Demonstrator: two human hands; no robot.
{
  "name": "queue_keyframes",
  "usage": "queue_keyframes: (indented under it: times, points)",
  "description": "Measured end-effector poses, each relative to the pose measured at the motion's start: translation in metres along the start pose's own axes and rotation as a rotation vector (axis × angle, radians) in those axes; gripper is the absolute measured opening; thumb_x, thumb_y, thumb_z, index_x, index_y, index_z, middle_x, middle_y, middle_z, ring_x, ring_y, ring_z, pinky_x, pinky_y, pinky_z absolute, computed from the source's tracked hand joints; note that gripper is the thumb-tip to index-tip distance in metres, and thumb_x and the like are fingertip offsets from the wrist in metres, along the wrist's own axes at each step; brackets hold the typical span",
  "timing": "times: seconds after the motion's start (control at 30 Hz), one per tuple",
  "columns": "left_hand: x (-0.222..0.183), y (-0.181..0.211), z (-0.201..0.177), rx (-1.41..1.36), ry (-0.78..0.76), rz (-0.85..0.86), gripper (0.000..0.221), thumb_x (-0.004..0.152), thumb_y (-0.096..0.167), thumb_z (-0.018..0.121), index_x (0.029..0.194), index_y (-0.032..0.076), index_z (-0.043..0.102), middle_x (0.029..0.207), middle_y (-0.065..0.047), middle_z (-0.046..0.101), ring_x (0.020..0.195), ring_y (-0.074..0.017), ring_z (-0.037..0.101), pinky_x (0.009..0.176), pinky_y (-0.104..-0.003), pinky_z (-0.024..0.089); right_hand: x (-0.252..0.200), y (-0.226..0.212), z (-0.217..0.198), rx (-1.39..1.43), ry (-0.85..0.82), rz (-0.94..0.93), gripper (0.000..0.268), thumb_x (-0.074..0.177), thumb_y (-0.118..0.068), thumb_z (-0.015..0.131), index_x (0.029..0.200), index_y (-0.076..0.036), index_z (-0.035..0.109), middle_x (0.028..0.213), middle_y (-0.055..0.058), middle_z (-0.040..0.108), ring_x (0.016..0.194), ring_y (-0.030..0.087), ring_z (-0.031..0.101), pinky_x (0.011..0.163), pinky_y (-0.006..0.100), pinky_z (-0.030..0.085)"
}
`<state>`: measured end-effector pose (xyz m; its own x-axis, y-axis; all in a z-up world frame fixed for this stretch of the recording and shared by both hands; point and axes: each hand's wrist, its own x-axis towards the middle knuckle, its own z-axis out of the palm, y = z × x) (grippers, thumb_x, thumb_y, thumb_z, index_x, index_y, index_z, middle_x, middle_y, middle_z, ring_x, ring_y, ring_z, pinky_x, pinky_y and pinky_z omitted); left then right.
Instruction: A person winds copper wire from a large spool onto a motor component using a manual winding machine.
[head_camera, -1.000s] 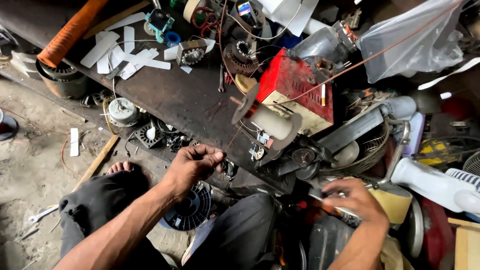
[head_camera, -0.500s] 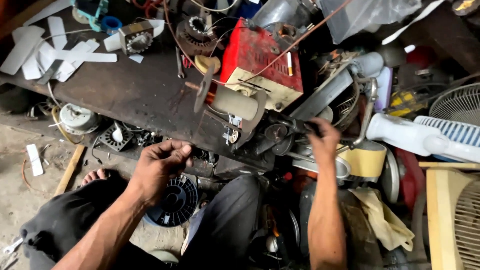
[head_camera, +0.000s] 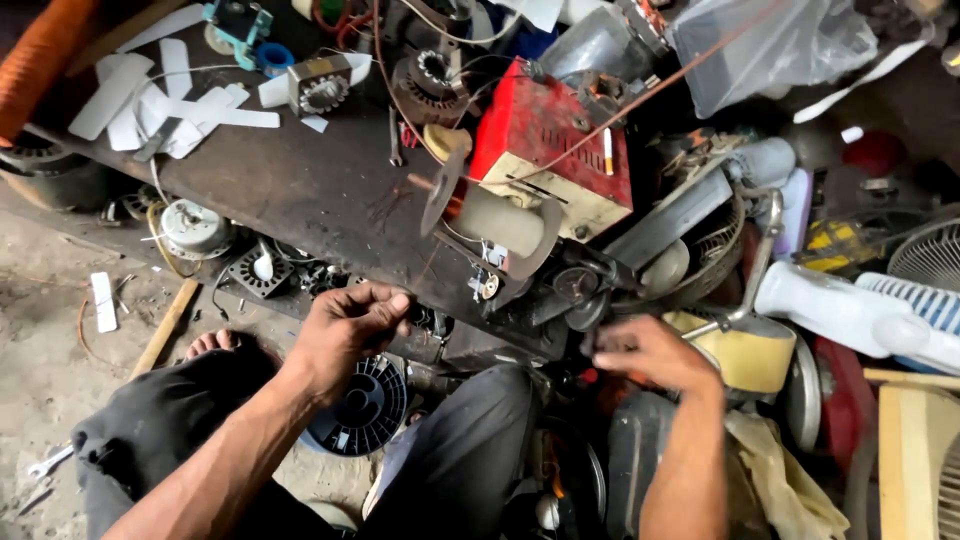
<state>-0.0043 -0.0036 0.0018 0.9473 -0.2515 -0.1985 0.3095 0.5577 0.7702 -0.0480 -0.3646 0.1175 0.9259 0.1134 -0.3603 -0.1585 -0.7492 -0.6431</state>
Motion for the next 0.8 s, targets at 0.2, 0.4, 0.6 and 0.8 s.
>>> queue_keyframes:
  times: [0.2,0.4,0.6,0.8]
  points:
    - [0.0,0.002,0.0,-0.015,-0.021,0.013,0.016,0.091,0.007,0.076,0.091,-0.009,0.073,0.061,-0.02,0.064,0.044,-0.0118,0.045,0.04,-0.019,0.03,0.06,0.132,-0.02,-0.003,0.811,-0.26,0.041,0.078,0.013,0.077,0.116,-0.004,0.074,0.106,0.017,0.072,0.106,0.03,0.068,0.098,0.039,0.054]
    - [0.004,-0.003,-0.003,-0.039,-0.029,0.013,0.016,0.091,0.008,0.077,0.091,-0.008,0.074,0.061,-0.019,0.065,0.044,-0.0112,0.046,0.039,-0.018,0.031,-0.022,0.036,-0.017,0.148,0.219,-0.072,0.03,0.054,0.0,0.095,0.083,0.002,0.086,0.071,0.014,0.081,0.067,0.018,0.069,0.065,0.034,0.054]
    - [0.003,-0.002,-0.003,-0.054,-0.034,-0.004,0.017,0.092,0.008,0.076,0.093,-0.009,0.074,0.06,-0.019,0.064,0.043,-0.0102,0.044,0.039,-0.018,0.03,0.07,0.172,0.008,-0.286,0.629,0.258,0.04,0.086,-0.022,0.076,0.102,0.015,0.07,0.105,0.039,0.069,0.115,0.052,0.063,0.103,0.06,0.046]
    - [0.001,0.0,-0.002,-0.066,-0.036,0.007,0.016,0.092,0.007,0.076,0.091,-0.009,0.074,0.06,-0.019,0.065,0.043,-0.0091,0.043,0.039,-0.018,0.03,-0.005,0.127,-0.047,0.319,0.562,-0.27,0.039,0.063,0.002,0.086,0.099,0.007,0.073,0.074,0.015,0.07,0.062,0.019,0.067,0.064,0.029,0.054]
